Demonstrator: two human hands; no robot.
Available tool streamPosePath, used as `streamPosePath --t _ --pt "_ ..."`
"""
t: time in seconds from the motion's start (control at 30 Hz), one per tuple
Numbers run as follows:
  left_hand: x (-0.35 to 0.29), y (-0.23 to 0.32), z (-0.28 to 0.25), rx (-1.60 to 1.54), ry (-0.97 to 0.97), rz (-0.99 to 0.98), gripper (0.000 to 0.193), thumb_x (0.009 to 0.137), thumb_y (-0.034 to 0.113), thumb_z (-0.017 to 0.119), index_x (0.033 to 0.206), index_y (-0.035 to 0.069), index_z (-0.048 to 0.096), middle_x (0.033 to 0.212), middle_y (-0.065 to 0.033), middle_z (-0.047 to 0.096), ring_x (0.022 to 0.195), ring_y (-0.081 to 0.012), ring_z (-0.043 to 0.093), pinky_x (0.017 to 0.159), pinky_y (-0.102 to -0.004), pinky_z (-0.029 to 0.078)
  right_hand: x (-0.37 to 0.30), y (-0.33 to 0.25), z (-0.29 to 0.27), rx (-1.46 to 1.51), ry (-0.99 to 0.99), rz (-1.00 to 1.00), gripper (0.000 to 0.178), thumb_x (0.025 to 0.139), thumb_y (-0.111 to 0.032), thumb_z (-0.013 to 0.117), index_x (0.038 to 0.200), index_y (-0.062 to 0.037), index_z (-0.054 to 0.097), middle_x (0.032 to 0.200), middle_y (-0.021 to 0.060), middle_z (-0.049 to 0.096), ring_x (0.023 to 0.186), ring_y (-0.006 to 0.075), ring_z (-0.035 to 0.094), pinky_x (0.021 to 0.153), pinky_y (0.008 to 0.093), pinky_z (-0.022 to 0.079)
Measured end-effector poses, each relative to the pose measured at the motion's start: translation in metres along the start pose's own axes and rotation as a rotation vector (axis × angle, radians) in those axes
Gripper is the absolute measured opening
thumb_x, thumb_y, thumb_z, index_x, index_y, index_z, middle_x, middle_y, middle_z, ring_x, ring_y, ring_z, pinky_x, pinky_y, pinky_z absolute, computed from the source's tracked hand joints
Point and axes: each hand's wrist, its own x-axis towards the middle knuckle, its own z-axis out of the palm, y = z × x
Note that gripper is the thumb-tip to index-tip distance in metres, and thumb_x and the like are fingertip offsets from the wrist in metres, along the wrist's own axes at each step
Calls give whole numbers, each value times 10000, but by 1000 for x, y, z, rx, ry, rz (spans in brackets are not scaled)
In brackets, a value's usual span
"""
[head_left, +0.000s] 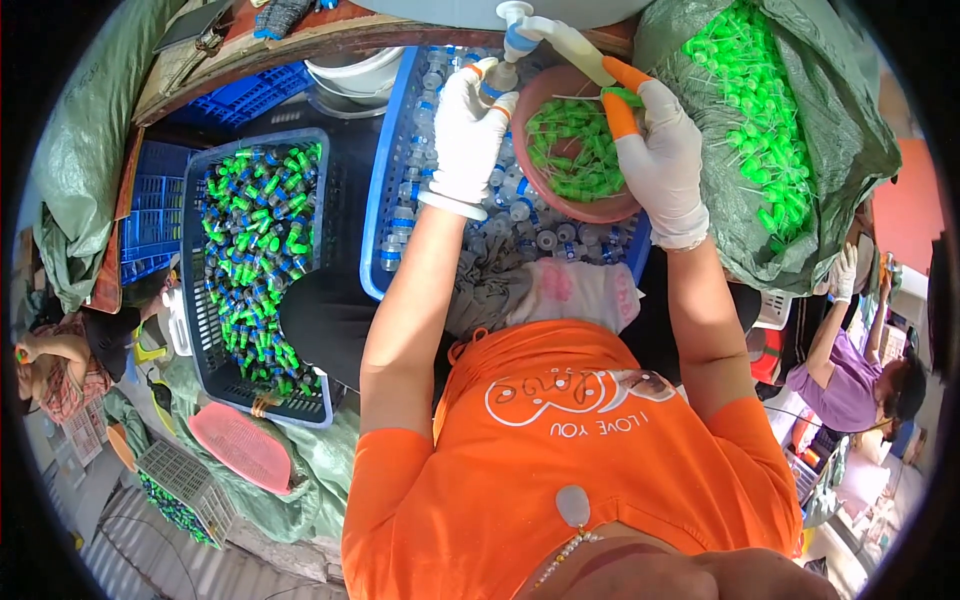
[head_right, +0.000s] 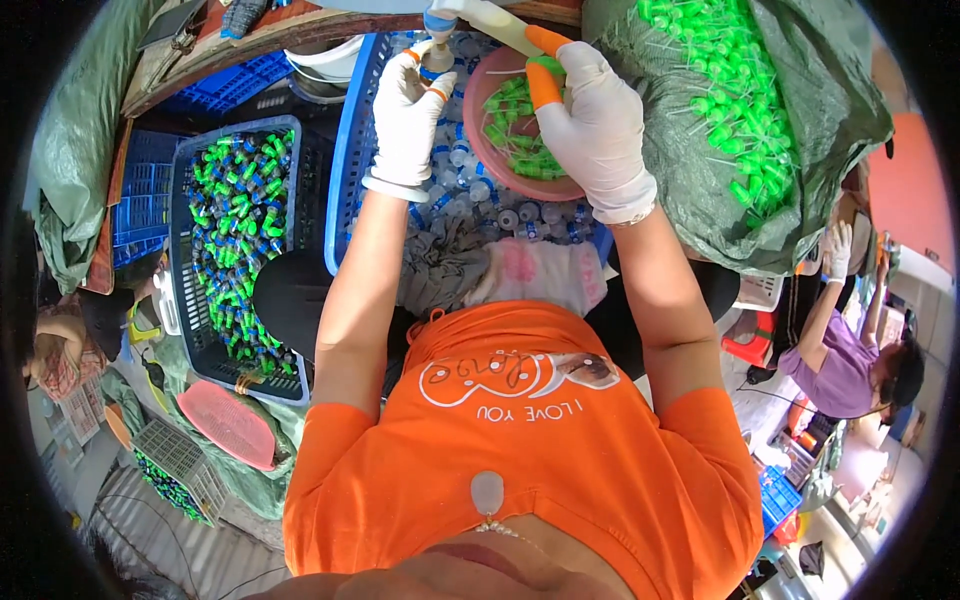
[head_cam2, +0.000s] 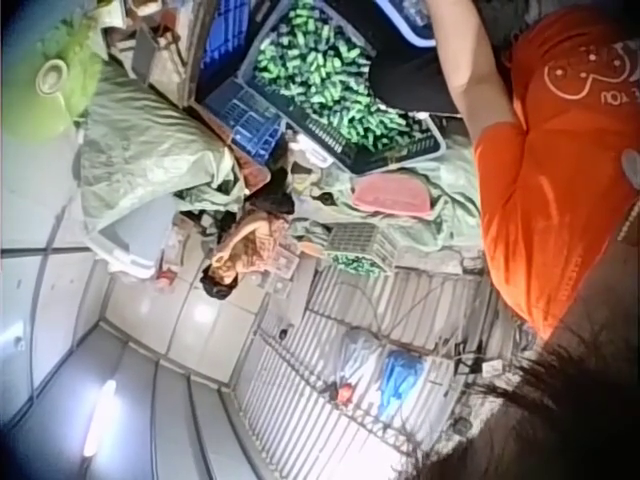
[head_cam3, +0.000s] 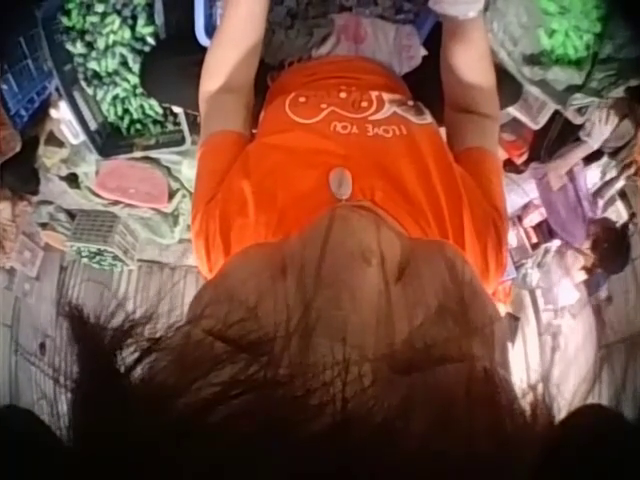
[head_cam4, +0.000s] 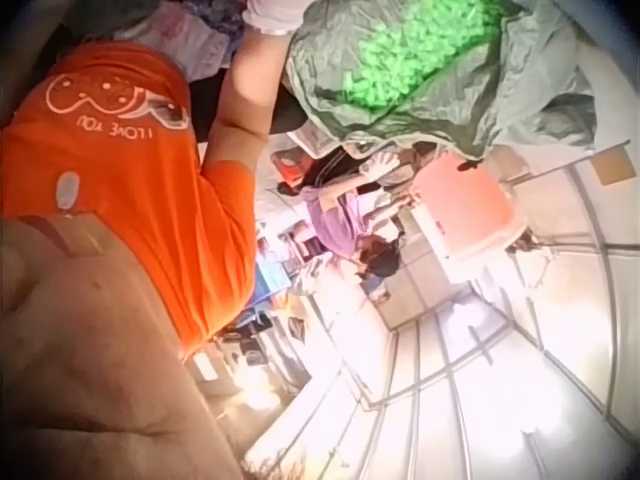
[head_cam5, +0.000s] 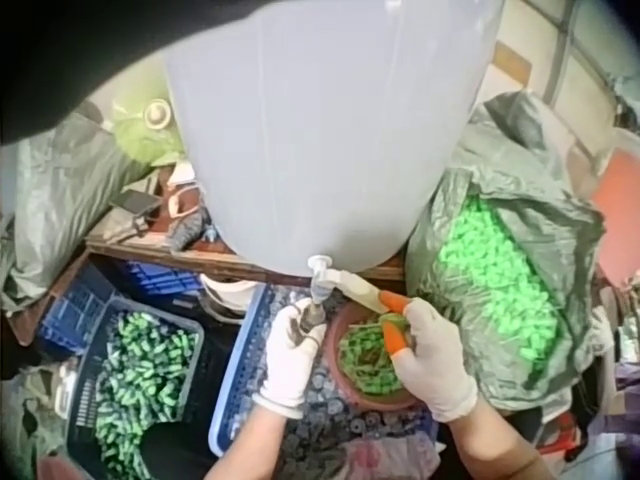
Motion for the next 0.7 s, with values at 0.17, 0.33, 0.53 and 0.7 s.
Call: streamPosePath --t 0.17,0.33,0.53,0.7 --pt "0 3 0 16 -9 -12 391 829 -73 639 1198 -10 526 1093 -92 602 954 -153 602 846 -285 497 -1 -1 0 24 3 -7 286 839 -56 668 1121 -98 645 856 102 671 620 213 619 584 298 492" --pt "1 5 0 20 -20 0 392 830 -68 642 1200 -11 526 1085 -88 600 944 -151 600 839 -281 498 -1 0 2 96 6 13 289 840 -57 665 1126 -102 646 860 108 670 639 236 628 591 307 495" --pt "0 2 0 24 -13 -1 395 833 -65 642 1205 -13 520 1103 -97 584 943 -155 596 833 -278 502 -2 3 2 54 1 -17 337 873 14 626 1202 -61 633 843 -34 608 601 25 401 546 191 381" --pt "-1 -2 -1 2 -20 18 397 836 -66 637 1209 -14 511 1122 -109 575 949 -158 593 832 -280 504 -2 -5 -5 -70 6 -43 340 874 -6 638 1209 -59 616 831 -4 620 592 38 429 544 212 401"
